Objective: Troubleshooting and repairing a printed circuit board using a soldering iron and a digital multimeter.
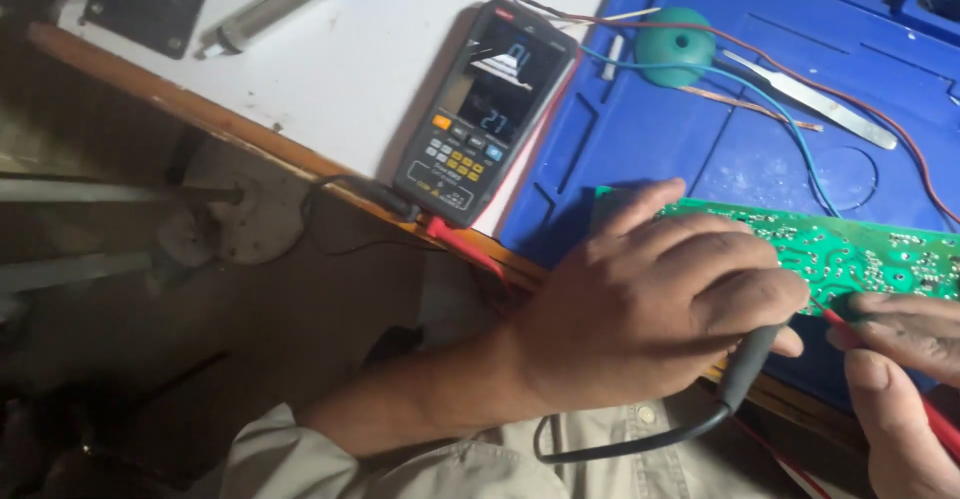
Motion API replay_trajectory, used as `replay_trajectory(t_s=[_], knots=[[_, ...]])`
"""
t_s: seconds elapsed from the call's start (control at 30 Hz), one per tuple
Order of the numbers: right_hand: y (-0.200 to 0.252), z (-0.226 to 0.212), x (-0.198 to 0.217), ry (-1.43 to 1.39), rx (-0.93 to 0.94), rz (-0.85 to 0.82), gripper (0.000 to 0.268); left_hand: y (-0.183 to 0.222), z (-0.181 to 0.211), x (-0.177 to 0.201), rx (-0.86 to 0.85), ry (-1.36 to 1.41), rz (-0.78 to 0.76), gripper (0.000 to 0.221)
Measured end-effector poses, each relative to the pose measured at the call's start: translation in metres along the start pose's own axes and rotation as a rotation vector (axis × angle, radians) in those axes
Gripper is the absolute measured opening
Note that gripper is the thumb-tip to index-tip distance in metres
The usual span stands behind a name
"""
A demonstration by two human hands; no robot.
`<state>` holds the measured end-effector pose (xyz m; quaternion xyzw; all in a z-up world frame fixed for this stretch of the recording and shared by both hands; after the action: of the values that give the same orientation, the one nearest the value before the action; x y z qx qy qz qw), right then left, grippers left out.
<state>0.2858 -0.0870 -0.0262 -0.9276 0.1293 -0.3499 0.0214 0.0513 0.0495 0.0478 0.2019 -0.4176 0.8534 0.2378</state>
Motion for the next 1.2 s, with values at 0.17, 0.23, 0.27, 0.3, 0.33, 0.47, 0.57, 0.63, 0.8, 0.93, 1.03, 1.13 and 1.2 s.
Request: replay_trajectory(t_s=[0.17, 0.23, 0.27, 0.3, 0.33, 0.47, 0.57, 0.63, 0.8, 0.93, 1.03, 1.13, 1.2], knots=[[0.006, 0.01, 0.002, -0.016, -0.071, 0.015, 0.025, 0.0, 0.0, -0.001, 0.007, -0.01, 0.006, 0.017], [0.002, 0.002, 0.003, 0.039, -0.079, -0.008, 0.024, -0.001, 0.001, -0.002, 0.004, -0.014, 0.012, 0.017], [0.001, -0.003, 0.002, 0.044, -0.086, -0.007, 0.024, -0.001, 0.002, -0.001, 0.005, -0.006, 0.01, 0.017], [-0.002, -0.012, 0.002, 0.045, -0.056, -0.006, 0.025, -0.001, 0.001, 0.0, 0.009, -0.011, 0.011, 0.017], [-0.005, -0.021, 0.001, 0.046, -0.027, -0.005, 0.025, -0.002, 0.001, 0.001, 0.013, -0.016, 0.011, 0.018], [-0.013, -0.037, -0.005, 0.036, -0.004, 0.006, 0.024, -0.003, 0.0, 0.004, 0.002, -0.021, 0.0, 0.018], [-0.024, -0.08, -0.003, 0.155, 0.042, 0.043, 0.014, -0.004, 0.0, -0.001, 0.0, 0.089, -0.056, 0.024], [-0.035, -0.087, -0.002, 0.083, 0.111, 0.044, 0.009, -0.011, -0.001, -0.004, 0.002, 0.065, -0.098, 0.022], [-0.036, -0.082, 0.001, 0.001, 0.026, 0.097, 0.009, -0.018, 0.0, -0.015, 0.025, 0.034, -0.159, 0.021], [-0.035, -0.074, 0.003, -0.006, 0.095, 0.066, 0.01, -0.016, -0.003, -0.017, 0.055, 0.021, -0.175, 0.022], [-0.037, -0.076, 0.004, -0.011, 0.055, 0.031, 0.01, -0.016, -0.007, -0.019, 0.088, 0.054, -0.207, 0.023], [-0.036, -0.076, 0.005, 0.006, 0.058, 0.014, 0.009, -0.014, -0.009, -0.023, 0.099, 0.063, -0.234, 0.022], [-0.036, -0.074, 0.006, 0.012, 0.068, -0.001, 0.007, -0.014, -0.008, -0.023, 0.104, 0.064, -0.232, 0.02]])
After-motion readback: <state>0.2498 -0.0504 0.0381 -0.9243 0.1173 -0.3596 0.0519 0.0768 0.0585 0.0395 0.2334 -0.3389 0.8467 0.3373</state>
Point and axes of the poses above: each hand's wrist, its own y-axis away from the middle knuckle, its own x-axis out of the back of the hand, z = x × y, the point moved 10 cm from there along -y, towards the middle knuckle, and after that the axes turned 3 degrees about -x, right-handed, at the moved point
